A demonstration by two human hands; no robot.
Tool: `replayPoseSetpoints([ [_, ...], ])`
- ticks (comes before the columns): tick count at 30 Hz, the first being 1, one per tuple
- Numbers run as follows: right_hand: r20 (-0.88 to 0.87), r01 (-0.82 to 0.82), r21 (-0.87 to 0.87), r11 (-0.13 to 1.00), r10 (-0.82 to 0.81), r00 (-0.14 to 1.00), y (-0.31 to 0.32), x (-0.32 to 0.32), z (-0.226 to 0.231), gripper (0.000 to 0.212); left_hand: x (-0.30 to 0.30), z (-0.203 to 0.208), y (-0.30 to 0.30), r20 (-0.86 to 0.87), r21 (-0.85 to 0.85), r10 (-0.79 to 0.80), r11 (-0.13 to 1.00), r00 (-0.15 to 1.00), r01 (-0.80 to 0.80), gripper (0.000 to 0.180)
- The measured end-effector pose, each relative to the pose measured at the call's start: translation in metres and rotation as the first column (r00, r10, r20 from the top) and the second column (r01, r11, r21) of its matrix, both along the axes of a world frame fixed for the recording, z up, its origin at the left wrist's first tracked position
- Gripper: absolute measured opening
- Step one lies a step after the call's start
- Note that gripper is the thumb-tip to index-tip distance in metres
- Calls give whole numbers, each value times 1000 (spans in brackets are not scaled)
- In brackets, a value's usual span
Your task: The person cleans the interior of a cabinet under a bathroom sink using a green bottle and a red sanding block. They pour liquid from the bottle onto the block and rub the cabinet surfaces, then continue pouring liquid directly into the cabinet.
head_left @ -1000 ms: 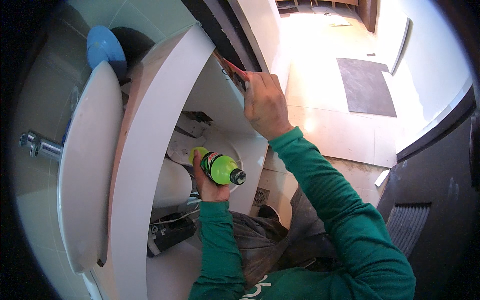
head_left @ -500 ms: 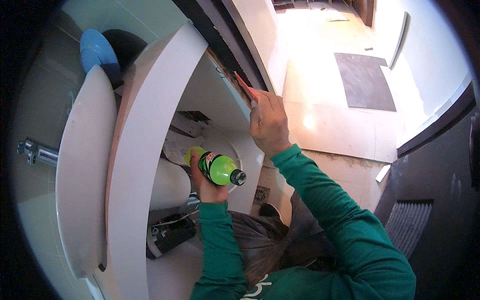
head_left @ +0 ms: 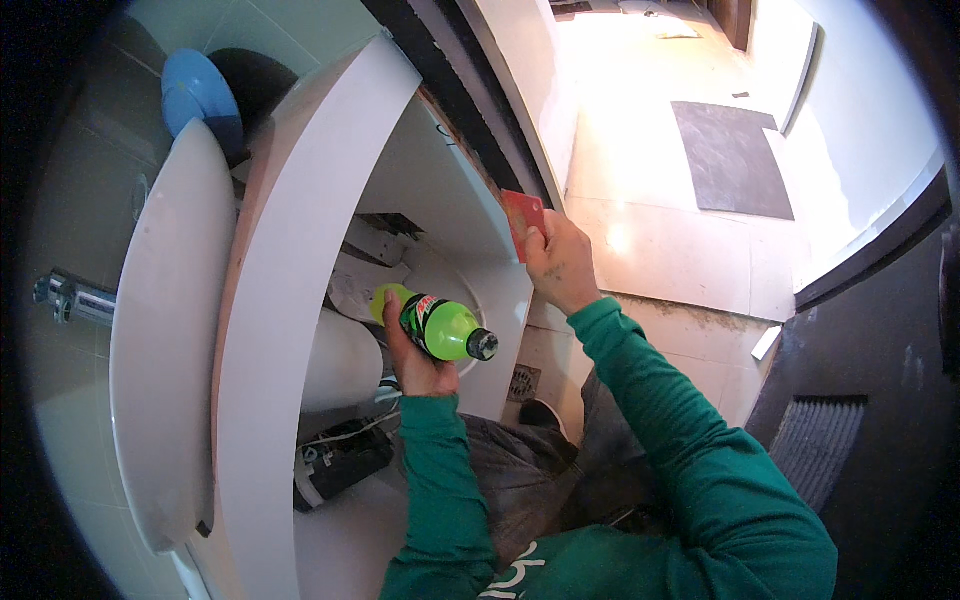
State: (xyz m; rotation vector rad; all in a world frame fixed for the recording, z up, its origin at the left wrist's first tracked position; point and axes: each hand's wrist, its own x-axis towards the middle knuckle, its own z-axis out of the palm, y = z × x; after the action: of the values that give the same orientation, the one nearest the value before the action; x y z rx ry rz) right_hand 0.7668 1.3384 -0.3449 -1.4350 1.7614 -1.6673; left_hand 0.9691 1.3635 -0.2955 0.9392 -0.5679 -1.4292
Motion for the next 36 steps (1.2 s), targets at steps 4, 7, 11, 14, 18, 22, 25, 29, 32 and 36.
replayPoseSetpoints([
  [4,-82,24,-41,999,-27,996,-9,-4,-4,17,4,-6,-5,-13,-5,-40,999,999,40,47],
  [7,-122,56,-100,993,-68,990,-11,0,-7,18,-1,-4,-5,-26,-2,-62,998,998,62,46],
  [11,-75,-2,-264,965,-18,997,-11,5,20,19,-1,-3,-5,8,-27,-68,997,998,68,45],
  [14,-110,-27,-286,958,-5,994,-11,-2,61,20,-1,-1,-5,-7,1,-24,1000,1000,24,45],
  [18,-215,49,-428,902,-155,964,-14,-2,54,36,-1,1,-2,-4,-1,-31,1000,1000,31,45],
  [22,-333,121,-424,897,-279,901,-34,19,28,47,-3,0,-1,10,-16,-19,1000,1000,19,47],
  [25,-310,175,-399,900,-312,898,-39,42,29,46,-3,0,-2,28,-21,-15,1000,999,16,47],
  [29,-277,185,-388,903,-305,911,-37,48,29,43,-1,-2,-3,35,-44,-33,998,999,34,45],
  [32,-224,125,-356,926,-214,951,-7,39,14,43,3,1,-1,26,-23,-24,999,999,25,43],
  [36,-116,135,-303,943,-177,977,7,26,0,33,4,-2,-5,2,-30,-22,999,1000,22,43],
])
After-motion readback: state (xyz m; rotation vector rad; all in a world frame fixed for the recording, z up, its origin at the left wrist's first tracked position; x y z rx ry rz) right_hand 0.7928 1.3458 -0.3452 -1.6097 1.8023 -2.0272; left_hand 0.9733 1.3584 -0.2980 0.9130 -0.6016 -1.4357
